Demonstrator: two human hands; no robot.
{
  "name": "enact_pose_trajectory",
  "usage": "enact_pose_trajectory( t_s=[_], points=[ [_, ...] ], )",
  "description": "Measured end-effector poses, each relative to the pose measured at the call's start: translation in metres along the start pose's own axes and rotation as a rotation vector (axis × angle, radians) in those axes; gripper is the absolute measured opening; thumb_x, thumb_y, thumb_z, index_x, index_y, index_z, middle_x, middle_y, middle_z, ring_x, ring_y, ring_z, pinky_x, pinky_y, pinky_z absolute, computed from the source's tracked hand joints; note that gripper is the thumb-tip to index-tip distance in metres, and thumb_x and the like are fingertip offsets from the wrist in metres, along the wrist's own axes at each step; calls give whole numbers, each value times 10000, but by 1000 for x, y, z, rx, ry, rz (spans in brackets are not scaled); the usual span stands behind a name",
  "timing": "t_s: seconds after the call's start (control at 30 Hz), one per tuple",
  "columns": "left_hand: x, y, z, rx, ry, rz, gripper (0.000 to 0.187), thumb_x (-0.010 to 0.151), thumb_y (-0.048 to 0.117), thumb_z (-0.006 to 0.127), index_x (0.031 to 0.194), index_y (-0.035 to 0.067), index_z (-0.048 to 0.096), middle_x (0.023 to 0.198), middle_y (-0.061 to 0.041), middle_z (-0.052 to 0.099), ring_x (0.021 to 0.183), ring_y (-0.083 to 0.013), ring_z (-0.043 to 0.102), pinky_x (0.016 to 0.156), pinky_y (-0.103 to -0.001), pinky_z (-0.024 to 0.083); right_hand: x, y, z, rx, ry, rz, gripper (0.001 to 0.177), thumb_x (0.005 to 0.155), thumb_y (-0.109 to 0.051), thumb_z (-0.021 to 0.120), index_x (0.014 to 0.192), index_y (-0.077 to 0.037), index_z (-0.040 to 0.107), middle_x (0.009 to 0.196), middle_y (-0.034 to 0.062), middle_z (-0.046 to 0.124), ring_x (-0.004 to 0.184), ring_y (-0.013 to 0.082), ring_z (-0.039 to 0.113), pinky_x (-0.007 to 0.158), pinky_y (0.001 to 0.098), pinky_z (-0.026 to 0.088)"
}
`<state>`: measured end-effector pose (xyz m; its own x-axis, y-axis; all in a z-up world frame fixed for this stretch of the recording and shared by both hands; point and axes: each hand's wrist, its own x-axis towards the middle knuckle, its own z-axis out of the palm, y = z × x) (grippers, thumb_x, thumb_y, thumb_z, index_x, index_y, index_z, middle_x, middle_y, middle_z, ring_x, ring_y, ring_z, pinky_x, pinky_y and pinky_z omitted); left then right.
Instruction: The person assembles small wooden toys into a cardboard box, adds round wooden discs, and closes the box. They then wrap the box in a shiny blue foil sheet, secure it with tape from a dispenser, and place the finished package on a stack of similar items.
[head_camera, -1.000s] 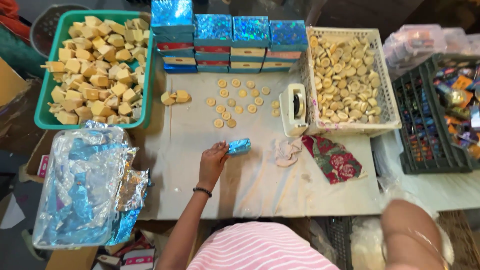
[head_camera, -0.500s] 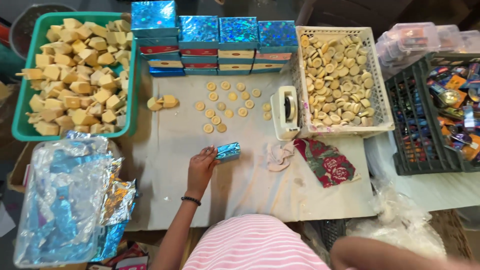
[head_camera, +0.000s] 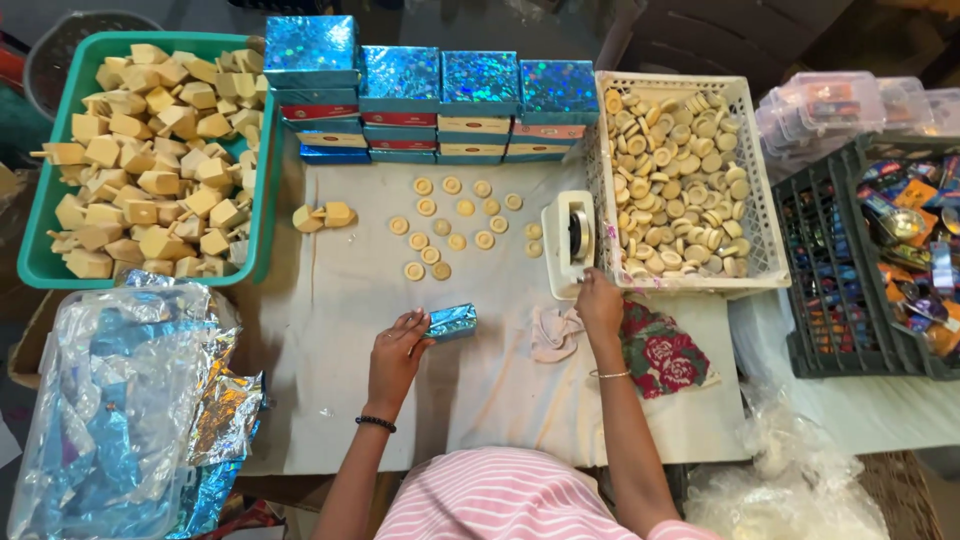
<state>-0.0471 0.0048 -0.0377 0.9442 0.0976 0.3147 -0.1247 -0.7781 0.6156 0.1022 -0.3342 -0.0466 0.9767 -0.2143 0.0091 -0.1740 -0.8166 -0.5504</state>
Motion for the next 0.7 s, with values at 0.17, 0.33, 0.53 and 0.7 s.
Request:
enact_pose_trajectory(
  t_s=[0.17,0.33,0.53,0.7],
  points=[
    [0,1,-1,-11,-16,-3,381,847,230,771,1202,95,742,1303,-69,701,1259,-234,630,983,-405,485,15,26,10,250,-118,163,285,1018,-283,599,1107,-62,754,640,92,707,536,179,672,559,329,526],
    [2,-1,0,-13,-31,-26,379,849,236,773,1199,95,739,1306,-63,701,1259,-235,628,987,-401,485,16,41,19,432,-88,162,242,931,-237,721,1035,-25,774,625,46,685,524,94,625,508,276,482],
    [4,0,-2,-19,-35,-21,390,841,235,779,1204,98,745,1301,-75,699,1254,-248,629,995,-407,487,8,43,14,697,-77,275,266,943,-247,727,1048,-9,783,607,-14,602,511,50,488,483,230,384],
    [5,3,-3,-35,-16,-14,385,842,228,778,1200,90,740,1295,-88,702,1249,-260,636,980,-403,496,4,47,18,673,-126,405,256,927,-226,736,998,15,779,631,-16,617,523,50,523,491,231,415]
  ],
)
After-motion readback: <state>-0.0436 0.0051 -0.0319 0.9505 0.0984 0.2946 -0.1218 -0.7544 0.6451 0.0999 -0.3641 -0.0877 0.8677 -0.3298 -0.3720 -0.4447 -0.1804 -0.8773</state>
